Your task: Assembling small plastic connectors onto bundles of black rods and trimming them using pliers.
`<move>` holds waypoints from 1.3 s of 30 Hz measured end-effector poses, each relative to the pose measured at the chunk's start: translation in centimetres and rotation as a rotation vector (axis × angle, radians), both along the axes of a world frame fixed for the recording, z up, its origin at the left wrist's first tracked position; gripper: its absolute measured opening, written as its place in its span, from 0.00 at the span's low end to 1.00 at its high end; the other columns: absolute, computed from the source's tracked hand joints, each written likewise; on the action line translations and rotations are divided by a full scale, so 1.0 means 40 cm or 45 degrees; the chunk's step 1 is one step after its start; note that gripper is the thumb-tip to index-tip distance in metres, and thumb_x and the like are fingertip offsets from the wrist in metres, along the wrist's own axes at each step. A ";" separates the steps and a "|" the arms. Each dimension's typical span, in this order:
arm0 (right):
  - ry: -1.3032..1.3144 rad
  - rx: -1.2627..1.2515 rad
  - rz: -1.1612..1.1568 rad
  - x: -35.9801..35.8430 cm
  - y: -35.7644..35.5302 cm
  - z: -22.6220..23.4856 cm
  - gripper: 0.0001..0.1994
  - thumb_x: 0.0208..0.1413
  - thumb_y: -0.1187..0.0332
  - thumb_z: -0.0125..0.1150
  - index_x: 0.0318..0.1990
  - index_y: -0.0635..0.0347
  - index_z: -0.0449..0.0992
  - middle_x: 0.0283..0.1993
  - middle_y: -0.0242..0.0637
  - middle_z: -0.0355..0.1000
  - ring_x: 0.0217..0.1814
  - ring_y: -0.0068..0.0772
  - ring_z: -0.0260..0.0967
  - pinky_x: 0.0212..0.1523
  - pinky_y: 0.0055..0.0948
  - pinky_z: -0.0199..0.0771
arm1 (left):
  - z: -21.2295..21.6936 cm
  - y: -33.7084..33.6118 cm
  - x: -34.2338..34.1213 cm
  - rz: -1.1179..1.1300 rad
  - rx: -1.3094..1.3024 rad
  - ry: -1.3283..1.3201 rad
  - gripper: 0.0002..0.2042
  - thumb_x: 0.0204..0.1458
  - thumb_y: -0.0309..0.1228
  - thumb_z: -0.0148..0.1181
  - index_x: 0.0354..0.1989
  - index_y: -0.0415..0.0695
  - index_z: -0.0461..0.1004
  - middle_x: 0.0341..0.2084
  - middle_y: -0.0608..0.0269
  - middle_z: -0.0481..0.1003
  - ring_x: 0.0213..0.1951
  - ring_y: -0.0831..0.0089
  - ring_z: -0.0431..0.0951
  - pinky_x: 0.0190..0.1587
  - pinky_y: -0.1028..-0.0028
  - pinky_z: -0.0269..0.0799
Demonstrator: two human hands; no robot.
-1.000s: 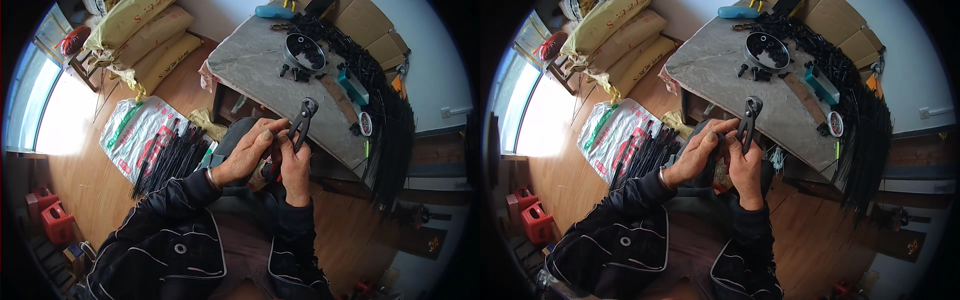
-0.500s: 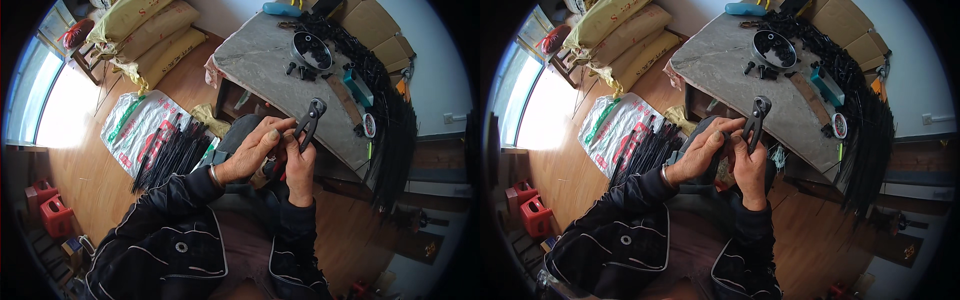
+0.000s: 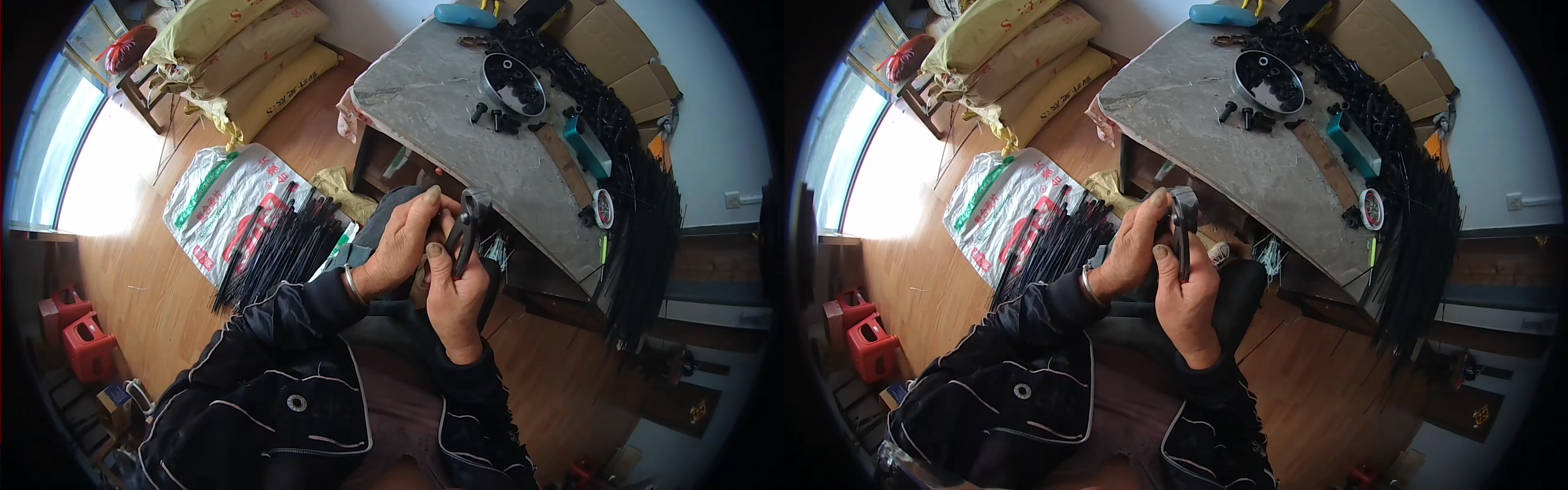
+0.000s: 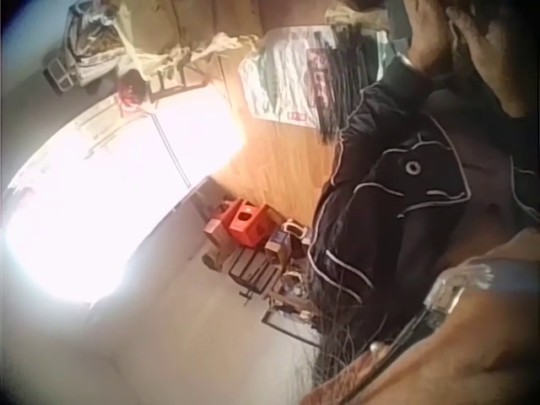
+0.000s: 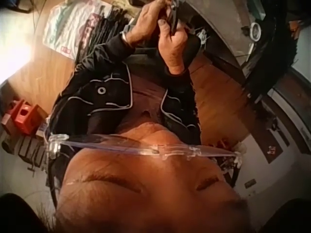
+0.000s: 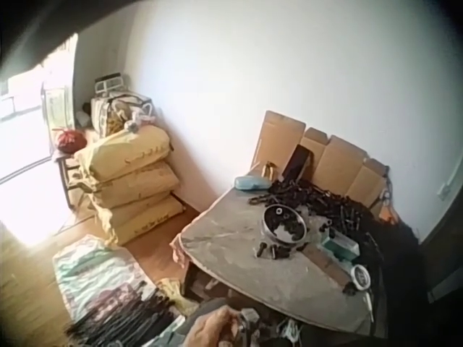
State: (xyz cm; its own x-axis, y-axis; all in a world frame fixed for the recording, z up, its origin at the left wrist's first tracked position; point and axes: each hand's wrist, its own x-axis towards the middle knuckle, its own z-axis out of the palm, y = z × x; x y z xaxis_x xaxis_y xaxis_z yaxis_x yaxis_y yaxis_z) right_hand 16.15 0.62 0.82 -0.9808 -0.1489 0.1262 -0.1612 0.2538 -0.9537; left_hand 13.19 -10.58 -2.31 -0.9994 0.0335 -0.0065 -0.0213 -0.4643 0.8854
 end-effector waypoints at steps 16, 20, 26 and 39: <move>-0.878 -0.109 0.440 0.007 0.175 0.171 0.17 0.64 0.70 0.49 0.57 0.70 0.62 0.26 0.34 0.66 0.18 0.19 0.61 0.20 0.20 0.66 | 0.001 -0.008 -0.025 -0.083 0.173 -0.290 0.33 0.63 0.55 0.35 0.22 0.39 0.73 0.10 0.72 0.60 0.15 0.83 0.55 0.20 0.79 0.48; -1.230 0.020 0.456 0.023 0.173 0.174 0.16 0.65 0.69 0.49 0.57 0.66 0.63 0.23 0.31 0.61 0.18 0.18 0.58 0.20 0.20 0.63 | 0.032 0.035 0.005 -0.065 -0.098 -0.059 0.32 0.65 0.53 0.34 0.23 0.38 0.73 0.12 0.70 0.63 0.17 0.82 0.60 0.21 0.79 0.54; -1.362 -0.134 0.490 0.034 0.223 0.176 0.16 0.66 0.67 0.48 0.57 0.66 0.63 0.24 0.32 0.62 0.20 0.19 0.59 0.24 0.23 0.66 | 0.045 0.043 0.010 -0.187 -0.134 -0.028 0.30 0.65 0.51 0.37 0.25 0.38 0.74 0.15 0.70 0.66 0.21 0.82 0.62 0.25 0.78 0.59; -1.388 0.061 0.430 0.027 0.235 0.245 0.12 0.65 0.66 0.49 0.49 0.65 0.64 0.26 0.31 0.64 0.24 0.22 0.66 0.25 0.25 0.70 | 0.057 0.100 0.026 -0.195 -0.169 -0.058 0.28 0.65 0.49 0.38 0.25 0.39 0.74 0.14 0.72 0.66 0.20 0.85 0.62 0.24 0.80 0.58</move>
